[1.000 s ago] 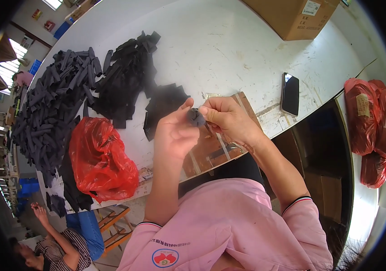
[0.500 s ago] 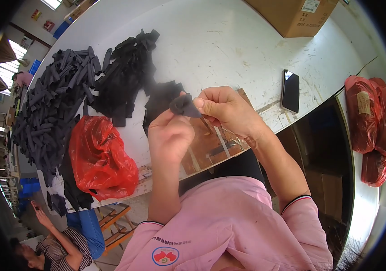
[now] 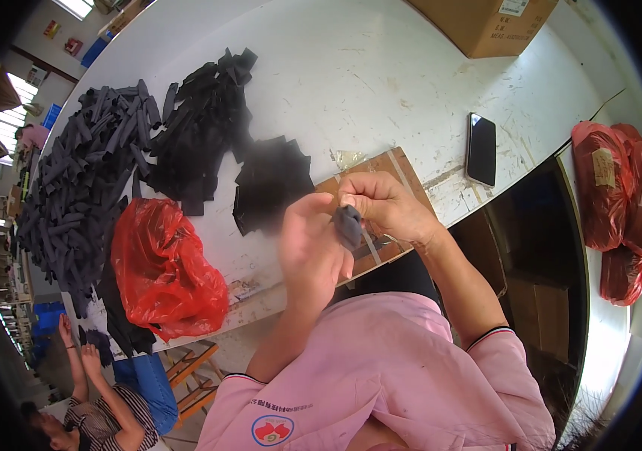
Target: Inspecting and manipulating small black flexible strips at a workstation.
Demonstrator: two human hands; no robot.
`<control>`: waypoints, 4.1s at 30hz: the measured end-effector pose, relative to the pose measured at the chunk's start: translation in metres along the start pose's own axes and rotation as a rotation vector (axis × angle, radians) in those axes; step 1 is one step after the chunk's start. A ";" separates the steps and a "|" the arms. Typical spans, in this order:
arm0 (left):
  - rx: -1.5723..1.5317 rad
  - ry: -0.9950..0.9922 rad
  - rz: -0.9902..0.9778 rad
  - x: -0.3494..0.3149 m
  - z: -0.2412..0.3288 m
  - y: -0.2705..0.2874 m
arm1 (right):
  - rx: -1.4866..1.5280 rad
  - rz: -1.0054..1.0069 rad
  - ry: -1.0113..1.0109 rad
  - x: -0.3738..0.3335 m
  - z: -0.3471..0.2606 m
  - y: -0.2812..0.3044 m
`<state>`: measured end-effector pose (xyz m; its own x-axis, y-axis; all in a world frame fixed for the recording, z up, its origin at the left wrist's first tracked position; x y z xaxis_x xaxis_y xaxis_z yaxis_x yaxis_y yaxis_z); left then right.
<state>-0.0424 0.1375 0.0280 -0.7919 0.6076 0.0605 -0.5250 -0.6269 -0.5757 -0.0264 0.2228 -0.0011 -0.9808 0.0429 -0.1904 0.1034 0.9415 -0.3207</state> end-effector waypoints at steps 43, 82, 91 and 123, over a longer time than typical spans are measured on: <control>0.185 -0.414 -0.210 0.023 0.038 -0.009 | -1.152 0.302 0.447 -0.026 -0.040 -0.008; 1.977 -0.252 -0.154 0.081 -0.063 0.078 | -0.049 0.965 -0.525 -0.199 0.194 0.132; 1.333 -0.373 -0.012 0.060 -0.012 0.109 | -0.777 0.245 0.103 -0.069 0.054 -0.018; 0.041 0.275 0.269 -0.043 -0.002 0.095 | 0.580 0.226 -0.122 -0.013 0.079 -0.056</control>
<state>-0.0572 0.0526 -0.0311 -0.7927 0.5232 -0.3129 -0.3261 -0.7975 -0.5075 -0.0069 0.1428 -0.0538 -0.9018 0.1488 -0.4058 0.4123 0.5782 -0.7041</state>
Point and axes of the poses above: each hand's wrist, its own x-axis towards the middle knuckle, its own y-axis out of the back of the hand, z = x × y, the point moved 9 cm from there along x, towards the middle knuckle, and after that the axes turned 3 degrees about -y, right-handed, at the moved point
